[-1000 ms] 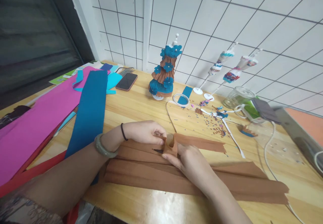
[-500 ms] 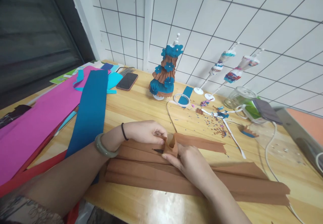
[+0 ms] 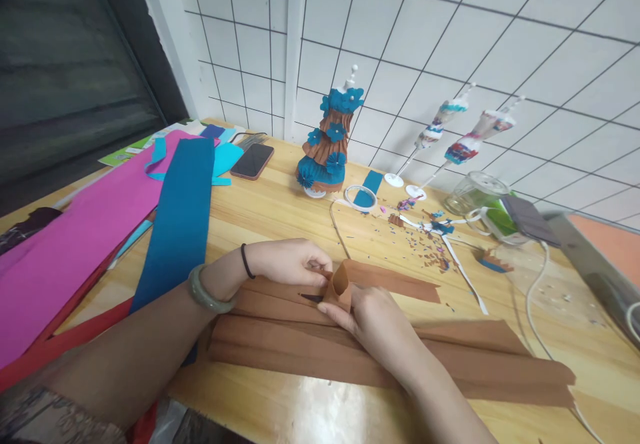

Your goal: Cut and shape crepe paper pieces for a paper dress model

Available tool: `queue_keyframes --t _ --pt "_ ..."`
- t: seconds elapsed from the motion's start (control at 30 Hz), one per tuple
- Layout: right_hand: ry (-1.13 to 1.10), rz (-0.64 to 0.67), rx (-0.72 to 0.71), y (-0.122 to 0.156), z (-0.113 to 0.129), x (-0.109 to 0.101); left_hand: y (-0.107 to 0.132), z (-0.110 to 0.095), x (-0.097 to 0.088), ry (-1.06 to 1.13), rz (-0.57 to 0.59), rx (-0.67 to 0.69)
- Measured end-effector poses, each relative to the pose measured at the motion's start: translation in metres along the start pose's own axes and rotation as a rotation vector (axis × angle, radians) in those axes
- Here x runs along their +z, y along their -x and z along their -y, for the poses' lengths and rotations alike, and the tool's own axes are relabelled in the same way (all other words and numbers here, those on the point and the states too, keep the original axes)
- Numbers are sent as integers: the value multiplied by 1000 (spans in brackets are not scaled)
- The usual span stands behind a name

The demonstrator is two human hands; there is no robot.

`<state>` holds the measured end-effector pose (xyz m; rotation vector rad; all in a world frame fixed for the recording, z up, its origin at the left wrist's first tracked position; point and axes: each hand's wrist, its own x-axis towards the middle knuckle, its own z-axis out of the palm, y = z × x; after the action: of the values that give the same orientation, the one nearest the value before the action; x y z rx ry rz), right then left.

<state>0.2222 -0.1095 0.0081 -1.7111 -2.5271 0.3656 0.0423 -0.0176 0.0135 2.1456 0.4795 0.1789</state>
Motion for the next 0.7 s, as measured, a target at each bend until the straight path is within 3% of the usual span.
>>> queue_keyframes --t 0.7 --pt "-21 -6 21 -4 4 2 1 -3 -1 56 -11 3"
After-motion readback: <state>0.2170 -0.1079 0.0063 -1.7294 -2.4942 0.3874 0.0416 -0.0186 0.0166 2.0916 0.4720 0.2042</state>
